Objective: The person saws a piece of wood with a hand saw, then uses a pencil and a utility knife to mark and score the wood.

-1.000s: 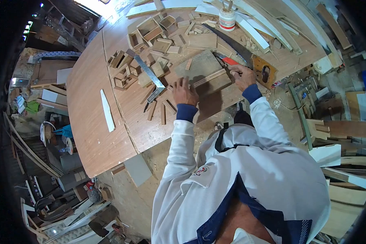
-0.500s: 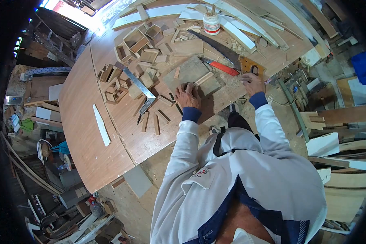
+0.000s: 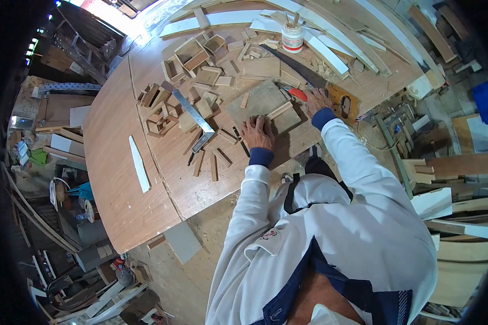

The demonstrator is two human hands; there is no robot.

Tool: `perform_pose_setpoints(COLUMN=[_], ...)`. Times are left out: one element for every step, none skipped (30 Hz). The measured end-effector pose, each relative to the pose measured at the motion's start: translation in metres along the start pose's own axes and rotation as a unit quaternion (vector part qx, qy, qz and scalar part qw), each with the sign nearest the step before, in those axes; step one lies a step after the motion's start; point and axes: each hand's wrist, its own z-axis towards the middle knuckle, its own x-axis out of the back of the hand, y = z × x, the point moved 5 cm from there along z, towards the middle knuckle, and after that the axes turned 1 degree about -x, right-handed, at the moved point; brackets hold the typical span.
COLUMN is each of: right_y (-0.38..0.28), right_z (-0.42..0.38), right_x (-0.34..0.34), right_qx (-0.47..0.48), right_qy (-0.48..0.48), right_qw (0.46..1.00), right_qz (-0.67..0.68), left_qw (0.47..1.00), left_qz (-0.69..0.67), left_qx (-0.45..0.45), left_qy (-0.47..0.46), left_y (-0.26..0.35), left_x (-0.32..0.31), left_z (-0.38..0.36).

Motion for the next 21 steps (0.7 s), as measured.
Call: perform_pose_setpoints(right_y=[0.001,0.003,0.004,0.006,0.005,0.004,0.002,-0.002,-0.006,-0.011,-0.015,-0.021,-0.028,-0.038,-0.053,-0.065,-0.072,-0.08,-0.088,-0.095,-0.104], right_z=[0.004,0.007,0.01,0.012,0.012,0.014,0.018,0.023,0.028,0.034,0.043,0.055,0.064,0.071,0.079,0.086,0.099,0.107,0.114,0.121,0.132], right_x=[-0.004,-0.008,-0.012,-0.017,-0.015,-0.013,-0.014,-0.012,-0.01,-0.008,-0.01,-0.009,-0.009,0.0,0.014,0.018,0.011,0.01,0.004,-0.002,-0.019], right_qx=[0.004,0.01,0.015,0.018,0.022,0.026,0.029,0.03,0.032,0.034,0.037,0.062,0.087,0.09,0.09,0.089,0.107,0.11,0.119,0.128,0.199], right_qy=[0.001,-0.002,-0.005,-0.005,0.008,0.02,0.019,0.027,0.035,0.044,0.043,0.049,0.055,0.055,-0.023,-0.101,-0.122,-0.121,-0.158,-0.195,-0.229], right_qw=[1.0,1.0,1.0,1.0,0.999,0.998,0.998,0.996,0.995,0.993,0.992,0.991,0.99,0.989,0.992,0.989,0.986,0.986,0.98,0.972,0.95], right_qz=[0.001,0.001,0.002,0.003,0.031,0.059,0.059,0.075,0.091,0.107,0.109,0.104,0.099,0.1,0.082,0.062,0.033,0.033,0.007,-0.019,-0.075], left_qw=[1.0,1.0,1.0,1.0,1.0,0.999,0.998,0.997,0.999,0.999,0.999,0.999,0.999,0.999,0.999,0.999,0.999,0.999,0.999,0.999,0.999], left_qz=[-0.011,-0.009,0.004,0.017,0.019,0.041,0.063,0.065,0.049,0.034,0.036,0.02,0.004,0.006,-0.001,-0.008,-0.006,-0.012,-0.019,-0.016,-0.022], left_qx=[-0.004,-0.002,-0.001,-0.001,0.0,-0.009,-0.017,-0.014,-0.008,-0.003,-0.001,0.004,0.01,0.012,0.013,0.013,0.014,0.011,0.008,0.01,0.016], left_qy=[0.005,0.008,-0.003,-0.015,-0.012,0.007,0.026,0.027,0.005,-0.017,-0.015,-0.028,-0.039,-0.038,-0.039,-0.04,-0.038,-0.033,-0.028,-0.025,-0.033], left_y=[-0.001,-0.003,-0.005,-0.006,-0.007,-0.007,-0.007,-0.006,-0.005,-0.004,-0.004,-0.003,-0.002,-0.002,-0.002,-0.003,-0.002,0.0,0.001,0.002,0.003], left_x=[0.0,-0.001,-0.003,-0.005,-0.007,-0.006,-0.006,-0.003,-0.003,-0.002,0.0,0.001,0.001,0.002,0.002,0.002,0.004,0.004,0.005,0.007,0.008], left_z=[0.0,0.0,-0.001,-0.002,-0.002,-0.003,-0.005,-0.005,-0.004,-0.002,-0.002,-0.001,0.0,0.0,0.0,0.001,0.001,0.002,0.002,0.002,0.003])
